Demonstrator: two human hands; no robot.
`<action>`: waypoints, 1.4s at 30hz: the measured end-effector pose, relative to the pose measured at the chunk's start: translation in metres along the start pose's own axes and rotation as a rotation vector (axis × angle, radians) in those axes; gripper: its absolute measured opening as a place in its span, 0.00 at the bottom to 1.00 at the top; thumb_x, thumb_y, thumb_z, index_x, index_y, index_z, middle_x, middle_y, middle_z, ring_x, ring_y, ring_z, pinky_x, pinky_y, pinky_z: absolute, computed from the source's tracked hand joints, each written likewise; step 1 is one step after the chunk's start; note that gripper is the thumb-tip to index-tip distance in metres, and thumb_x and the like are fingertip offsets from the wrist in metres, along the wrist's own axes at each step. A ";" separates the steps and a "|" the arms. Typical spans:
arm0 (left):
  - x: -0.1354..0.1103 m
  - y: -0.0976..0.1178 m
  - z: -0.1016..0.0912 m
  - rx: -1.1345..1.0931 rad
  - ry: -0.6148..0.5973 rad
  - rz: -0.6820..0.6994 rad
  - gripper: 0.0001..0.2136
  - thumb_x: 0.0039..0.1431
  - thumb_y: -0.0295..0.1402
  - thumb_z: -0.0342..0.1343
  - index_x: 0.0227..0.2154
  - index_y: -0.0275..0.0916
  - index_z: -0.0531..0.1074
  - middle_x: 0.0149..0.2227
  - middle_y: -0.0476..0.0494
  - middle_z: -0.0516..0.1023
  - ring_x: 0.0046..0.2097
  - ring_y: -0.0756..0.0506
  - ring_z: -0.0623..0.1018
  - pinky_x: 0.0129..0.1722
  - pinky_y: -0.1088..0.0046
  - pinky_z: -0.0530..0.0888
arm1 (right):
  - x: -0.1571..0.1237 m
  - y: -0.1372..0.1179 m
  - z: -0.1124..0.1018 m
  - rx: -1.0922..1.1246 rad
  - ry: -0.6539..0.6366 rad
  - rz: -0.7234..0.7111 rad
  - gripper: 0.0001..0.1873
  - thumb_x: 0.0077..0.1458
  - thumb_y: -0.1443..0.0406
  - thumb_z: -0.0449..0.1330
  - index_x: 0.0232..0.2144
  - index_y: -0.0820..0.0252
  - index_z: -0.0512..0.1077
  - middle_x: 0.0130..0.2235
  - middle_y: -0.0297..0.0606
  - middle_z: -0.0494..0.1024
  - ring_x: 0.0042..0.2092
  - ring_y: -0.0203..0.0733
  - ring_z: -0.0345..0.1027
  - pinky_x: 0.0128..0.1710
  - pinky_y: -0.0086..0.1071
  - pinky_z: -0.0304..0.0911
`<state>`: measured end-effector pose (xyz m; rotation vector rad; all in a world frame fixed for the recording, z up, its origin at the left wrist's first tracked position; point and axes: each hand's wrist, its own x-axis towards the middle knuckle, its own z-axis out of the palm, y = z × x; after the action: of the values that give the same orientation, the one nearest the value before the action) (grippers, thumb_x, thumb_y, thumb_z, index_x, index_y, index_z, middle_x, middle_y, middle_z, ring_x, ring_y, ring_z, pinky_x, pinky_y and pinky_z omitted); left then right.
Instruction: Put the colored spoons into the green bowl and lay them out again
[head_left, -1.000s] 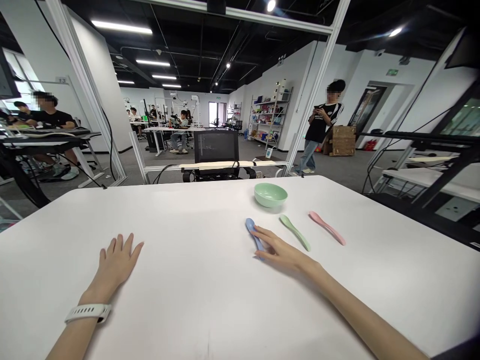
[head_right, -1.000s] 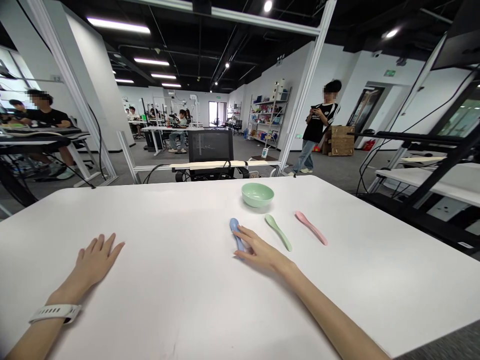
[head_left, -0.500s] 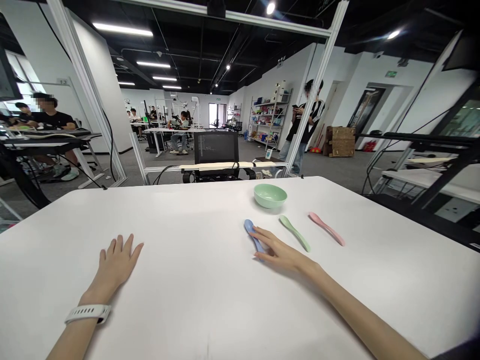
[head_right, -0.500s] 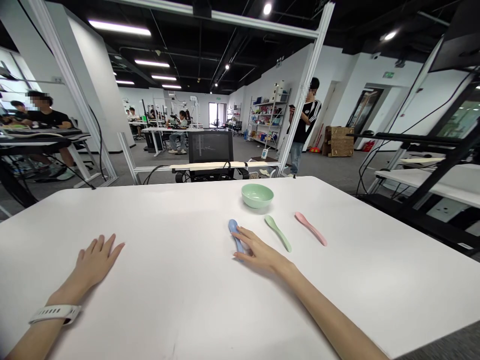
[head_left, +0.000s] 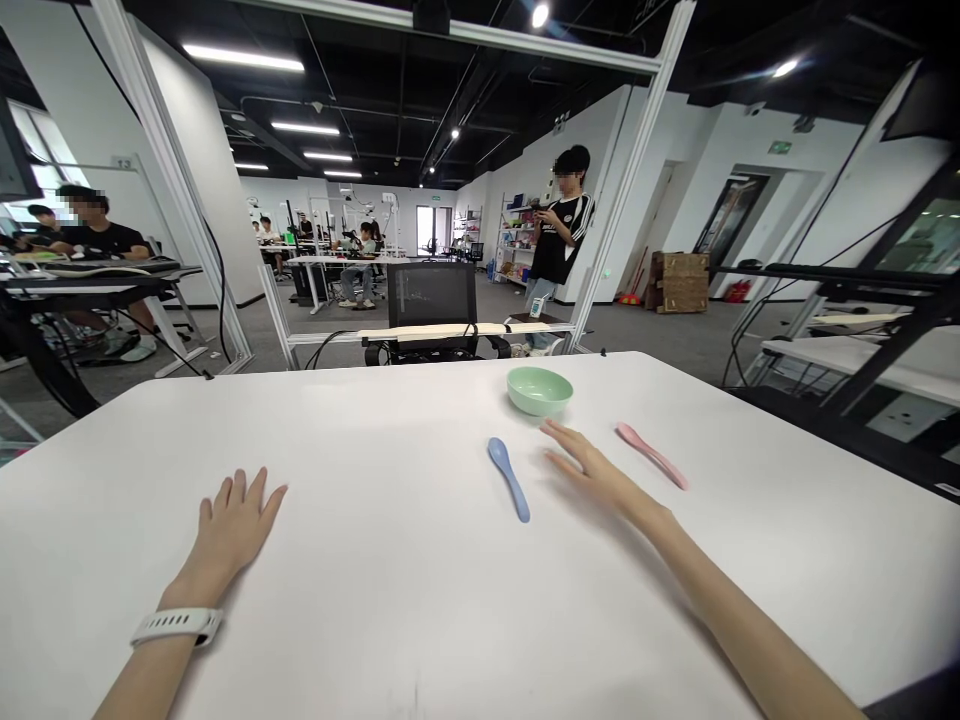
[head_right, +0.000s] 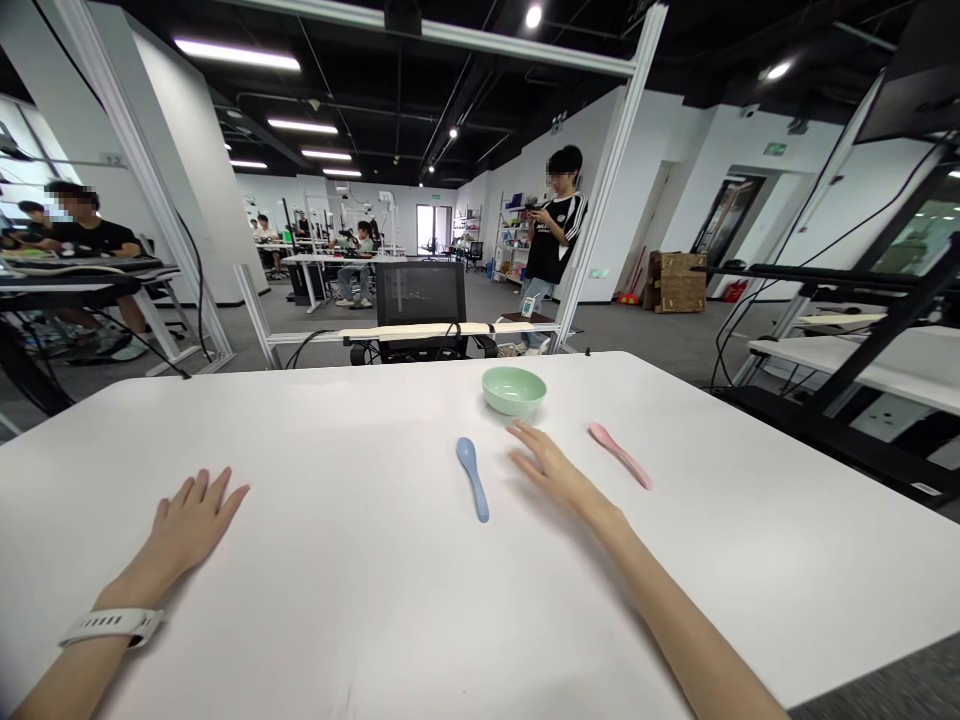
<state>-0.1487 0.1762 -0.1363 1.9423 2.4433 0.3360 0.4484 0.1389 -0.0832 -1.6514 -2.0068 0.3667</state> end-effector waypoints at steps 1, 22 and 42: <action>0.000 0.000 0.000 -0.001 0.006 0.000 0.42 0.75 0.49 0.35 0.81 0.24 0.62 0.84 0.13 0.60 0.85 0.21 0.61 0.80 0.32 0.61 | 0.001 0.010 -0.005 -0.028 0.045 0.026 0.42 0.77 0.39 0.50 0.78 0.53 0.74 0.83 0.51 0.67 0.82 0.66 0.61 0.83 0.63 0.56; 0.000 0.000 0.002 -0.037 0.043 -0.005 0.46 0.74 0.56 0.33 0.80 0.25 0.64 0.83 0.14 0.62 0.84 0.21 0.62 0.80 0.33 0.61 | 0.005 0.083 -0.018 -0.101 0.183 0.195 0.26 0.69 0.56 0.55 0.56 0.54 0.88 0.67 0.50 0.87 0.73 0.60 0.78 0.75 0.56 0.71; 0.003 -0.006 0.005 -0.016 0.023 0.019 0.44 0.73 0.53 0.35 0.80 0.25 0.64 0.83 0.14 0.61 0.84 0.21 0.62 0.80 0.30 0.61 | 0.007 0.098 -0.013 -0.098 0.152 0.205 0.29 0.72 0.59 0.51 0.59 0.60 0.88 0.71 0.51 0.82 0.76 0.60 0.74 0.78 0.53 0.67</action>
<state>-0.1543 0.1786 -0.1413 1.9680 2.4297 0.3783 0.5362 0.1663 -0.1205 -1.8926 -1.7757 0.2102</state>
